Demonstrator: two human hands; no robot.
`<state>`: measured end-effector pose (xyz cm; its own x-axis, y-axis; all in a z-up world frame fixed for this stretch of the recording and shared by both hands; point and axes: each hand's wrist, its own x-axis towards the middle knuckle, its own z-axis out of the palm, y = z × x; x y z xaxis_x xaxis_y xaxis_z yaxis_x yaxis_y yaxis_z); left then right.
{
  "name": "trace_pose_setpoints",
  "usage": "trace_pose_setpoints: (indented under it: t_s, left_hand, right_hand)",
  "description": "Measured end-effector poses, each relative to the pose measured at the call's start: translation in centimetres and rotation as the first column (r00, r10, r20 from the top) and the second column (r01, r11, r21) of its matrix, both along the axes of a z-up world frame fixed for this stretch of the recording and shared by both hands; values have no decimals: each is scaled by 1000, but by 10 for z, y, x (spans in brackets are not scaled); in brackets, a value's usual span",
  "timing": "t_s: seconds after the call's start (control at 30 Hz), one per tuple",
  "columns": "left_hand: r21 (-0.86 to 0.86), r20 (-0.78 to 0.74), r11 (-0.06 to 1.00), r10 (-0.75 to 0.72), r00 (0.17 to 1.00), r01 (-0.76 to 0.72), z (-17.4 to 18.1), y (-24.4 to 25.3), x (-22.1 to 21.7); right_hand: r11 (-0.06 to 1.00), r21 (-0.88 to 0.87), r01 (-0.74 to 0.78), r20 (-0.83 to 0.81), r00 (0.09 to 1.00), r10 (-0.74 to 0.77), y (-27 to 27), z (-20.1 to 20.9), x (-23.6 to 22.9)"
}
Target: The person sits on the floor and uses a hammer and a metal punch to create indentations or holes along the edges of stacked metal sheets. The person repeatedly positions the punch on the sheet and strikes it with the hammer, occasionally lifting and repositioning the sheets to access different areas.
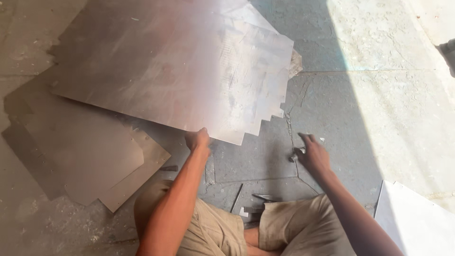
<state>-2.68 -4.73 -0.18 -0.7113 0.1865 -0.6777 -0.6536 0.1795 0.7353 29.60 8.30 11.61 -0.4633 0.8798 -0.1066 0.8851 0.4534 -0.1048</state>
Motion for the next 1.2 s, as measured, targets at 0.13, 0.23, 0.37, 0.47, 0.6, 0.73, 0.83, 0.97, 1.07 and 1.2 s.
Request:
trace_pose_setpoints:
  t_s: [0.13, 0.23, 0.37, 0.47, 0.6, 0.73, 0.83, 0.97, 1.07, 1.2]
  left_hand:
    - [51, -17, 995, -84, 996, 85, -28, -1, 2]
    - [109, 89, 992, -67, 994, 57, -44, 2, 0]
    - [31, 165, 990, -140, 976, 137, -44, -16, -8]
    - [-397, -42, 823, -458, 888, 406, -18, -27, -8]
    - [-776, -57, 324, -891, 451, 542, 12, -29, 20]
    - [-792, 5, 174, -957, 291, 585, 23, -19, 22]
    - [-777, 23, 184, -948, 318, 602, 14, -17, 19]
    - [-755, 75, 165, -940, 334, 634, 0, -6, 13]
    - [-738, 105, 145, -940, 325, 659, -3, -6, 9]
    - [-728, 144, 122, -935, 325, 674, 2, 1, 6]
  right_hand:
    - [998, -18, 56, 18, 998, -56, 17, -33, 97]
    - [996, -84, 4, 80, 997, 3, 19, -54, 127]
    - [995, -21, -98, 240, 966, 100, 22, -59, 124]
    - [988, 18, -154, -21, 988, 155, 20, -50, 111]
    - [989, -41, -146, 11, 989, 146, 1, -31, 74]
    - [964, 23, -264, -286, 923, 259, -23, -11, 30]
    - [953, -51, -299, -219, 934, 281, -29, -15, 10]
    - [942, -84, -324, -138, 940, 311, -35, -28, -4]
    - [970, -159, -182, -248, 959, 140, -46, -27, -10]
    - [935, -114, -336, -367, 889, 274, -49, -37, -8]
